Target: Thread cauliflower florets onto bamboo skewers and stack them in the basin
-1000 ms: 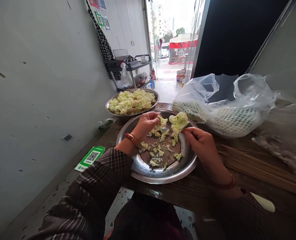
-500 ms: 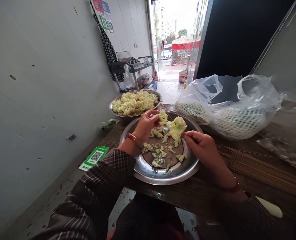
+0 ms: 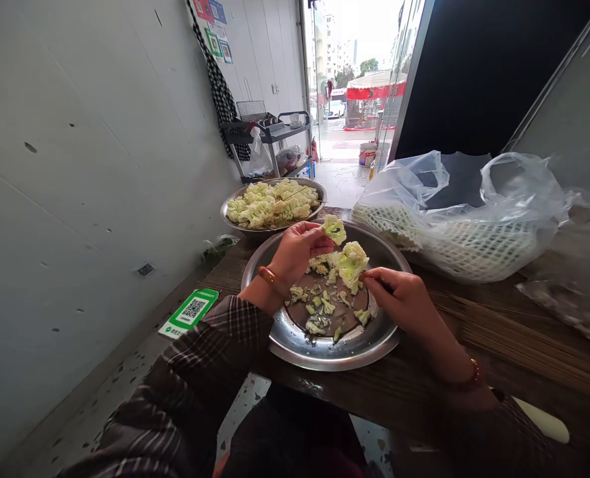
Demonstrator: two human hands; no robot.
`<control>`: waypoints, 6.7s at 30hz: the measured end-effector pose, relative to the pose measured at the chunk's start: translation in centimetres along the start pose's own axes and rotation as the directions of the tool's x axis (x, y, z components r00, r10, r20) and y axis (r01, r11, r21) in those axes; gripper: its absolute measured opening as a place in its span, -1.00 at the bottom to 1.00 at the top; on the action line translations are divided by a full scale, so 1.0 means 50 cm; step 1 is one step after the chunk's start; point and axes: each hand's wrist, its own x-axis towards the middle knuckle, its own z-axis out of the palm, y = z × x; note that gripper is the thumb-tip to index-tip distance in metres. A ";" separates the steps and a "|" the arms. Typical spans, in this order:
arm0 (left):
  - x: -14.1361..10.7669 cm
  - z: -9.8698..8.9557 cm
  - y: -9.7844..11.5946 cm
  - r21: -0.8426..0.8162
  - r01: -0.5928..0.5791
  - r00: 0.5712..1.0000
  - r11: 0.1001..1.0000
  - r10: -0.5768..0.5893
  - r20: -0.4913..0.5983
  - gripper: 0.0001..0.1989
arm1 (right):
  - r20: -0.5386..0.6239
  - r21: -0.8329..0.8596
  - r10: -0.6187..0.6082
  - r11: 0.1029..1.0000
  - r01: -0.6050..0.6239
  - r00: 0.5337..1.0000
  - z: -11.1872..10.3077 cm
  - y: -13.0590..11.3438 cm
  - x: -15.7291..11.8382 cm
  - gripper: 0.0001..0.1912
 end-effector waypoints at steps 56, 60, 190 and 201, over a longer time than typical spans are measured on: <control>-0.009 0.013 -0.008 0.353 -0.339 0.939 0.872 0.339 0.063 -0.81 | -0.090 -0.089 0.015 0.996 -0.023 0.996 0.005 0.001 -0.006 -0.73; -0.010 0.013 -0.004 0.410 -0.352 0.934 0.842 0.346 0.092 -0.84 | -0.097 -0.098 0.003 0.995 -0.013 0.995 0.004 0.000 -0.006 -0.73; -0.108 0.164 -0.046 -0.263 -0.287 0.957 0.921 0.264 -0.122 -0.43 | -0.230 0.197 0.011 0.980 0.036 0.973 0.031 -0.017 -0.013 -0.73; -0.109 0.149 -0.028 -0.178 -0.243 0.970 0.954 0.238 -0.050 -0.58 | -0.248 0.216 0.005 0.975 0.050 0.969 0.030 -0.011 -0.013 -0.72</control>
